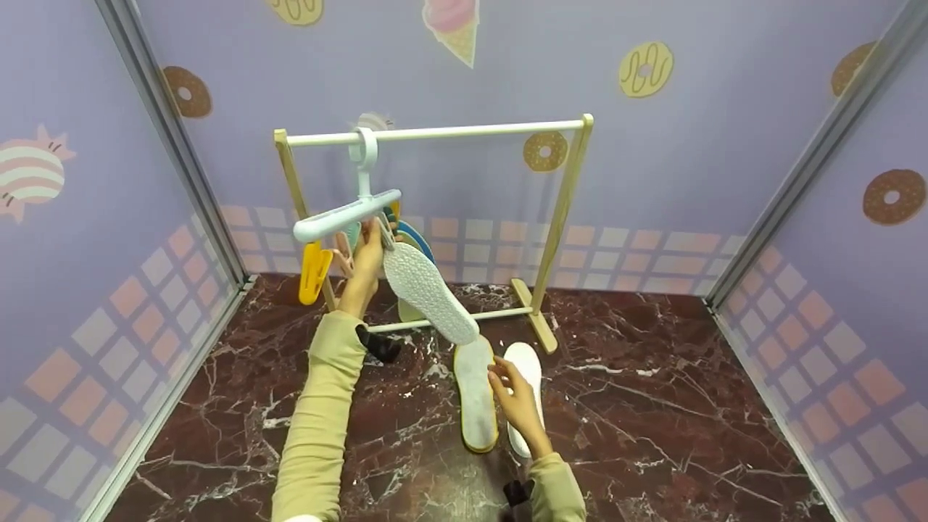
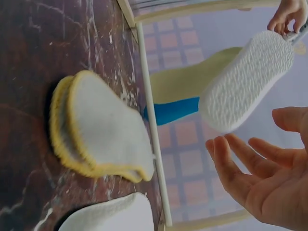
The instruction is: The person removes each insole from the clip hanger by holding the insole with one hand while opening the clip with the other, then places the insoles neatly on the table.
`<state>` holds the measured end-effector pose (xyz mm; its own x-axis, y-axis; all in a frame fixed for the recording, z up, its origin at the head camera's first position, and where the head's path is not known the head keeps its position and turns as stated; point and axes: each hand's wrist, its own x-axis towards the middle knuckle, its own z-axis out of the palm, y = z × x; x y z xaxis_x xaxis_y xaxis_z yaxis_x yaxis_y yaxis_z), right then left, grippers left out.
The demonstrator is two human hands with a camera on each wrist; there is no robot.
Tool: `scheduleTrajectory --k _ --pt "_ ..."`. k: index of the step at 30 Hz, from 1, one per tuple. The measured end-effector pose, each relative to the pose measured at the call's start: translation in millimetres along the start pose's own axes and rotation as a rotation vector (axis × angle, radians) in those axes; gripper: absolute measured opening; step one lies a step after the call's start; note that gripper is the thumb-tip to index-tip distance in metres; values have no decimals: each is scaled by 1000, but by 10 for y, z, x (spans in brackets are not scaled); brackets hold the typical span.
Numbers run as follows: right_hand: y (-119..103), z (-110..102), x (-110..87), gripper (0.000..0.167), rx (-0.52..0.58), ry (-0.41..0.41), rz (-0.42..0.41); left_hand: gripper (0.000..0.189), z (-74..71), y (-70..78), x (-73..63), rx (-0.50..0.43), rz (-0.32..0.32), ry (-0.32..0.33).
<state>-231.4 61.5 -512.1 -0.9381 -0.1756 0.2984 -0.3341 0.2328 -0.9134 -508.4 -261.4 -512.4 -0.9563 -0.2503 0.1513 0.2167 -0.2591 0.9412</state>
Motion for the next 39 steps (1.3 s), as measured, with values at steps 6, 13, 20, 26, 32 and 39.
scheduleTrajectory --k 6,13,20,26,32,39 --pt "-50 41 125 37 11 -15 10 57 -215 -382 387 -22 -1 -53" --pt "-43 75 286 45 53 -49 -13 47 357 757 -745 58 -49 13" --pt "-96 112 335 47 10 -21 -56 38 862 1778 -1766 124 -114 42" --pt "-129 130 347 43 -22 12 -45 28 886 1796 -1777 63 -72 66" --pt "-127 145 323 33 -33 -44 -44 26 828 1655 -1642 10 15 49" --pt "-126 170 279 24 -54 -50 -45 41 795 1645 -1614 53 -45 0"
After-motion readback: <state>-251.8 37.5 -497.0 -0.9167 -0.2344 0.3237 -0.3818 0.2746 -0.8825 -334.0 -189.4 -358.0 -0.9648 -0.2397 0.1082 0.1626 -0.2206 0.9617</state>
